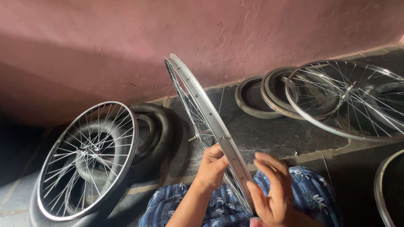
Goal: The person sits on the floor holding a bicycle rim and threads spokes through the rim eyelets, pulling each spoke taut and working around the rim while the hub rests nearby. They repeatedly rotate the rim to reach new spoke holes and continue lacing spokes one at a time.
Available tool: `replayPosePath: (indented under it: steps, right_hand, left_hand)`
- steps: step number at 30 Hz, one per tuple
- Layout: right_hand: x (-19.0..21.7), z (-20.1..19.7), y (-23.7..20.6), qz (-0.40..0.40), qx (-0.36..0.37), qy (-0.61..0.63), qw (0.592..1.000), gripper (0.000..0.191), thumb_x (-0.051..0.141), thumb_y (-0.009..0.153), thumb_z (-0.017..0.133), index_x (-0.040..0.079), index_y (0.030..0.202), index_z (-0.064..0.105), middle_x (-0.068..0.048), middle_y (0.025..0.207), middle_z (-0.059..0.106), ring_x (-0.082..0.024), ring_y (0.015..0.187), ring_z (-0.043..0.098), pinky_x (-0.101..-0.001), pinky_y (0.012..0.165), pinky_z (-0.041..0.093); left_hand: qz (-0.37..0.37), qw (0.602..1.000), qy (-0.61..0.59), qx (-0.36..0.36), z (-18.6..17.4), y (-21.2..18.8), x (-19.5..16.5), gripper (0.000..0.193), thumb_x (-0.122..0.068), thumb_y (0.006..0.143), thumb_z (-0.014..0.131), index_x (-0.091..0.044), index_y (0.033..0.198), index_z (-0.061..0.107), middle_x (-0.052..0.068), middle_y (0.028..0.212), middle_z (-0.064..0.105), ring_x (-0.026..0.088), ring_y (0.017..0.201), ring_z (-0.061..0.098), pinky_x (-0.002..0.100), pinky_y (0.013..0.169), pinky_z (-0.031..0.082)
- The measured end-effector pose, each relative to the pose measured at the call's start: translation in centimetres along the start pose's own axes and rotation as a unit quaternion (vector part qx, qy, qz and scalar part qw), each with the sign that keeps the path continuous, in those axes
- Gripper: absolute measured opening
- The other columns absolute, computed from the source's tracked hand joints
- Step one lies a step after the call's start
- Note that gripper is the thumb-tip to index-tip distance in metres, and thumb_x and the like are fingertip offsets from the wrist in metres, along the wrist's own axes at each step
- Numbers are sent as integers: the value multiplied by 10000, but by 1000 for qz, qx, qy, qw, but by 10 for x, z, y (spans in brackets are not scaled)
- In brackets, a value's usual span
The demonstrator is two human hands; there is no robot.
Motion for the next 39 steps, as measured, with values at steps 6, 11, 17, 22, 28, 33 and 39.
replayPosePath:
  steps: [6,11,17,22,28,33,39]
  right_hand:
    - [-21,26,-59,-31,33,84,995,798,45,833,724,8,1477,254,-309,1476,368,-419,1359,475,-516,1130,417]
    - [-33,34,-77,-8,25,171,985,745,-87,881,665,27,1491,253,-345,1505,331,-436,1418,457,-484,1138,477]
    - [-33,32,-77,-22,22,117,993,753,-36,864,706,34,1475,271,-317,1472,386,-418,1374,499,-490,1126,470]
    - [-31,32,-76,-12,15,125,992,723,-21,892,689,31,1481,272,-323,1475,386,-419,1382,496,-490,1134,475]
    - [-34,30,-77,-25,31,129,991,722,-17,903,685,28,1483,259,-317,1488,361,-421,1404,467,-494,1145,454]
    - [-36,33,-77,-16,37,165,985,716,-35,919,670,28,1497,253,-327,1502,333,-430,1428,451,-509,1151,473]
    - [-35,34,-76,-23,40,171,984,709,-26,941,668,25,1504,240,-337,1518,313,-431,1439,442,-493,1151,474]
  left_hand:
    - [-40,999,18,28,4,0,-2,222,-254,1075,676,-36,1097,712,15,1035,686,109,983,622,289,911,506]
    - [-30,999,-30,-4,5,4,-5,203,-184,930,744,-88,1099,686,-8,1017,704,107,955,645,297,891,526]
    - [-33,999,16,5,-1,-1,0,203,-211,1002,724,-40,1111,705,11,1021,704,109,953,640,286,872,523]
    - [-51,998,11,17,0,0,0,239,-264,1028,709,-37,1102,698,9,1007,697,102,944,636,274,863,520]
    - [-16,1000,24,13,6,2,-4,255,-247,998,733,-42,1136,670,2,1031,673,102,965,622,290,882,517]
    - [-14,994,107,7,10,2,-9,278,-314,1041,688,-53,1135,703,-11,1082,645,86,966,582,259,868,482]
    - [-18,1000,-5,-10,9,2,-12,259,-229,934,791,-74,1115,691,3,1022,668,106,947,617,286,846,509]
Point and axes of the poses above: each hand's wrist, its own y-axis towards the middle knuckle, its own z-axis out of the palm, x = y × z, the point moved 1 cm from there along y, towards the middle knuckle
